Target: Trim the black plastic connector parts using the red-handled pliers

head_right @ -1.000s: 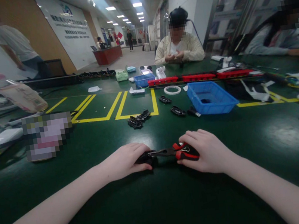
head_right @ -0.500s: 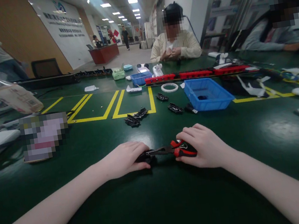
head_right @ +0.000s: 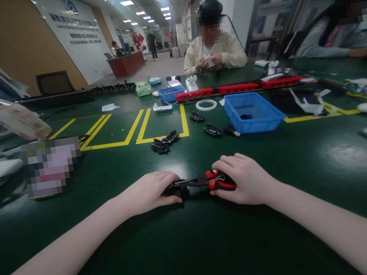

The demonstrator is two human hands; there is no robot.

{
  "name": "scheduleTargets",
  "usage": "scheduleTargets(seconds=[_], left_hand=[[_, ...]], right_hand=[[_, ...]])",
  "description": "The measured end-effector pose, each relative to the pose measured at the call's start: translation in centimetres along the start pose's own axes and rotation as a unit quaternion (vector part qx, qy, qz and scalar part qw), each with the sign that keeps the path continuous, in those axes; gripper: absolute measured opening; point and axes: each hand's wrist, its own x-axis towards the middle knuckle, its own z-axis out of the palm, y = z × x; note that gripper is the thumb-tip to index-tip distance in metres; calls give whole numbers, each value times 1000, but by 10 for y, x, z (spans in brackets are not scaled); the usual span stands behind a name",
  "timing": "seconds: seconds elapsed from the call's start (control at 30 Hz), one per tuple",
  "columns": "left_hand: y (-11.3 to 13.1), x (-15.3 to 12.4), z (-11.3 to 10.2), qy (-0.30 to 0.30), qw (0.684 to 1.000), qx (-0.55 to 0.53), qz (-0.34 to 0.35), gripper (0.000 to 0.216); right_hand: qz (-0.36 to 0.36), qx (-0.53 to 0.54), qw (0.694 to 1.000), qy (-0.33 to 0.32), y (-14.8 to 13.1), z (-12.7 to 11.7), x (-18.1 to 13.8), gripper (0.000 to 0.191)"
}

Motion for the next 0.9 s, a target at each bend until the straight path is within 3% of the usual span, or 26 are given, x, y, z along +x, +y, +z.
scheduleTargets(seconds=[0.43, 0.77, 0.9], left_hand=[[3, 1, 2, 10, 999, 32, 25, 33], [8, 3, 3, 20, 996, 79, -22, 38], [8, 3, 3, 28, 995, 83, -37, 35]], right_hand=[[-71, -72, 995, 16, 6, -16, -2, 38], [-42, -48, 998, 9, 5, -15, -3, 37], [24, 11, 1000, -13, -1, -8, -2, 36]])
